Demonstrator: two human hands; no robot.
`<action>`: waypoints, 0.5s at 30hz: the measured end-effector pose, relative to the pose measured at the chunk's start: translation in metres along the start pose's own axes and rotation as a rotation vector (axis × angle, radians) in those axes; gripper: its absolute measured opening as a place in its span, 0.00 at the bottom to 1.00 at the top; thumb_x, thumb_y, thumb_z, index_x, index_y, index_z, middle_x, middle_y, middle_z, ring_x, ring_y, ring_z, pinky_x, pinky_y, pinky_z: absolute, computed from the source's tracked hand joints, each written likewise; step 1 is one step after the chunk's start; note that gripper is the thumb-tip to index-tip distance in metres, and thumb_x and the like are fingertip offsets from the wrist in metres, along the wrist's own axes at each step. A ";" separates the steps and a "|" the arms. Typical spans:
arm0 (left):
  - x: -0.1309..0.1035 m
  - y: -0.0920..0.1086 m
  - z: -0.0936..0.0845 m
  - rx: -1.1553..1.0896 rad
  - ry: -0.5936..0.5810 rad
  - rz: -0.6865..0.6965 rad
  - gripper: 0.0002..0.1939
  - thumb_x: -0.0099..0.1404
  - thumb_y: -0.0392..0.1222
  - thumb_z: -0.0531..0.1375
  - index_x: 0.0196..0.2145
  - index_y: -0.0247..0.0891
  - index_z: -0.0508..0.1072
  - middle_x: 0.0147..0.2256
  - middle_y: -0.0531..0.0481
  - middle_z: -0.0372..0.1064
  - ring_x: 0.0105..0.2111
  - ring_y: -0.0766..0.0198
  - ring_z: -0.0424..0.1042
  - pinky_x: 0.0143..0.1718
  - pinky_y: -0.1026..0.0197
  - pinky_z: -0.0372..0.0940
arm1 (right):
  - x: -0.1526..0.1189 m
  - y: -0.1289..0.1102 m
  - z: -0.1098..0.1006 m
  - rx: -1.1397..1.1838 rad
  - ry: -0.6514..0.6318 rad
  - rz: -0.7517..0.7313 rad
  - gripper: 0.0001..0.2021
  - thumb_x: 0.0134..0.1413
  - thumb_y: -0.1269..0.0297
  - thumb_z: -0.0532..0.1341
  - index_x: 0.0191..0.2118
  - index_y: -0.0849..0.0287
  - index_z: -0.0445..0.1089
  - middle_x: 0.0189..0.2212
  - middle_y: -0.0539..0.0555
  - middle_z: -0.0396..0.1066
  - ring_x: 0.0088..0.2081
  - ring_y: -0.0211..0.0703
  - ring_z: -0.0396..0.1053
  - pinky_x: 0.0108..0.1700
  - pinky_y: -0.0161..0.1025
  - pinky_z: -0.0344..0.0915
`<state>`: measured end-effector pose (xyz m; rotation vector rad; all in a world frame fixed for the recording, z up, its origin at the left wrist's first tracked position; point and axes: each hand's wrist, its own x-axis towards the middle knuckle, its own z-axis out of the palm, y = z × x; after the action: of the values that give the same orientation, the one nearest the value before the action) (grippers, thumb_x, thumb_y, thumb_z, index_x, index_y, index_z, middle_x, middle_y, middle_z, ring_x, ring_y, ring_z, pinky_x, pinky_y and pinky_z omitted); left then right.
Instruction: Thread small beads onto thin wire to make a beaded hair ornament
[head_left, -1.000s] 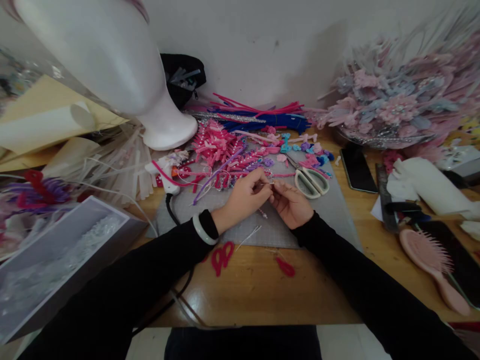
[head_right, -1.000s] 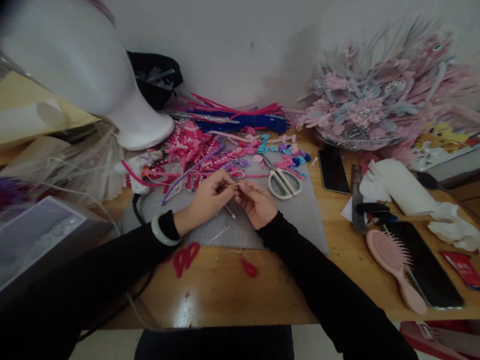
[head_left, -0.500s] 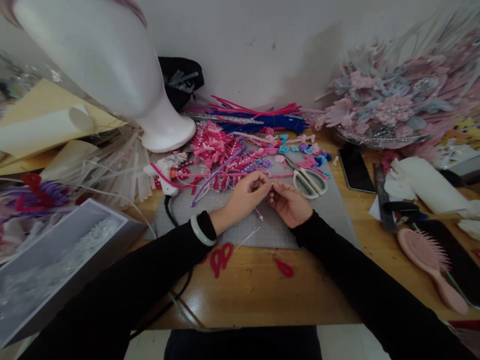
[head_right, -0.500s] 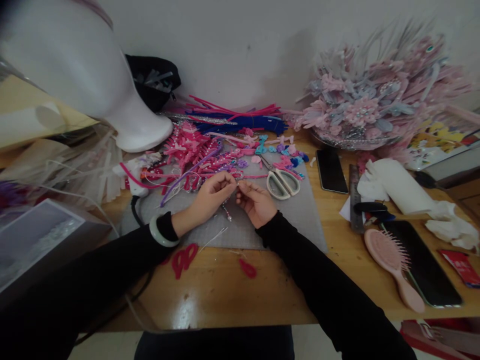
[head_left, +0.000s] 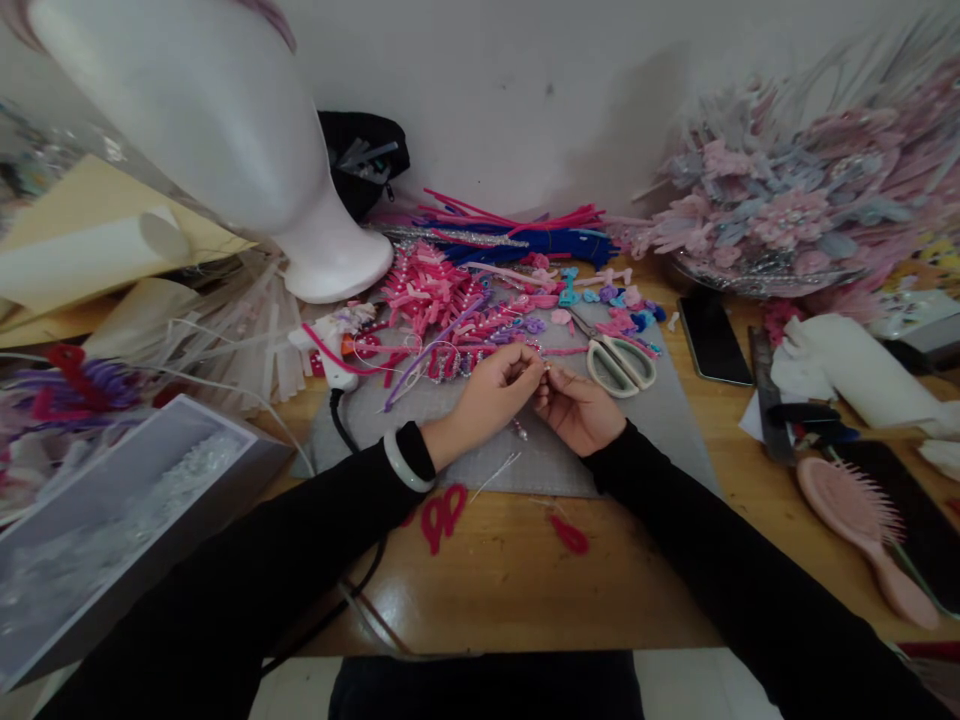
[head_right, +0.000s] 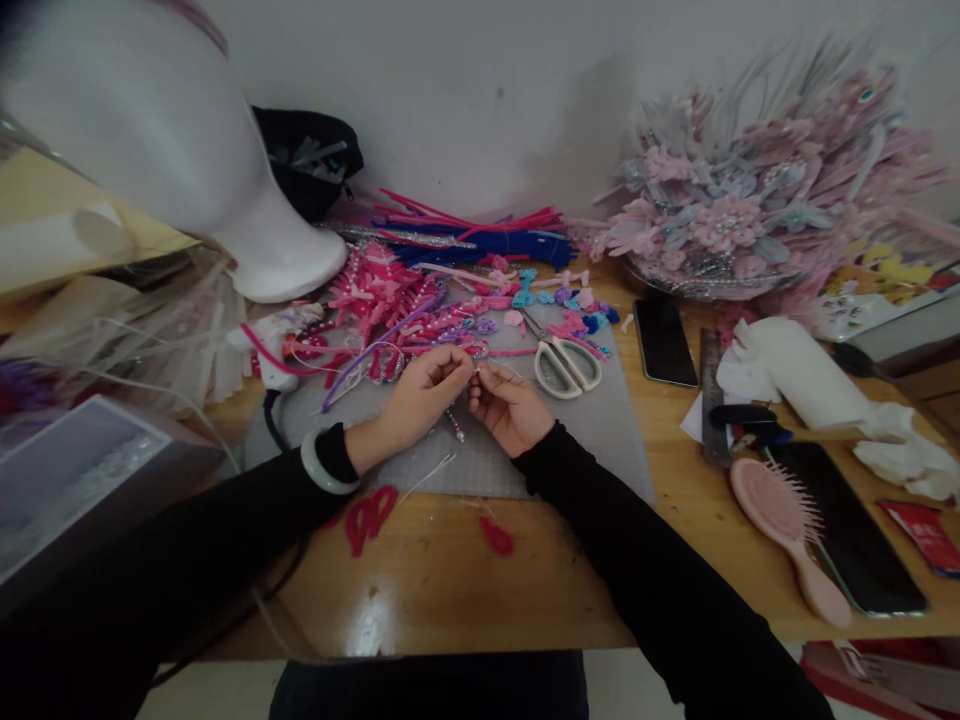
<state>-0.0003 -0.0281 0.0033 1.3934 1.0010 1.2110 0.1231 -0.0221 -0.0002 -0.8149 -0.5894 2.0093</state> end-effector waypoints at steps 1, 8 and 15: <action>0.000 0.000 0.000 0.012 0.000 0.009 0.05 0.57 0.37 0.53 0.25 0.34 0.63 0.22 0.56 0.60 0.22 0.75 0.61 0.24 0.70 0.58 | 0.000 0.000 0.000 0.003 0.001 0.004 0.02 0.41 0.72 0.62 0.23 0.61 0.68 0.18 0.46 0.65 0.22 0.28 0.62 0.25 0.25 0.63; 0.000 -0.001 0.000 0.053 0.013 0.024 0.05 0.57 0.37 0.52 0.26 0.34 0.63 0.22 0.55 0.61 0.22 0.75 0.61 0.24 0.70 0.59 | 0.000 0.001 0.001 0.002 -0.004 -0.008 0.02 0.41 0.72 0.62 0.23 0.60 0.68 0.18 0.45 0.65 0.21 0.26 0.62 0.24 0.24 0.63; 0.000 -0.001 0.000 0.044 0.006 0.003 0.05 0.57 0.38 0.52 0.26 0.35 0.62 0.21 0.55 0.62 0.21 0.74 0.62 0.23 0.70 0.59 | -0.001 0.002 0.003 -0.020 0.003 -0.063 0.02 0.39 0.71 0.63 0.23 0.61 0.69 0.17 0.46 0.66 0.20 0.27 0.62 0.24 0.24 0.64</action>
<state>-0.0007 -0.0283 0.0026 1.4263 1.0358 1.2029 0.1208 -0.0243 0.0011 -0.8023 -0.6268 1.9476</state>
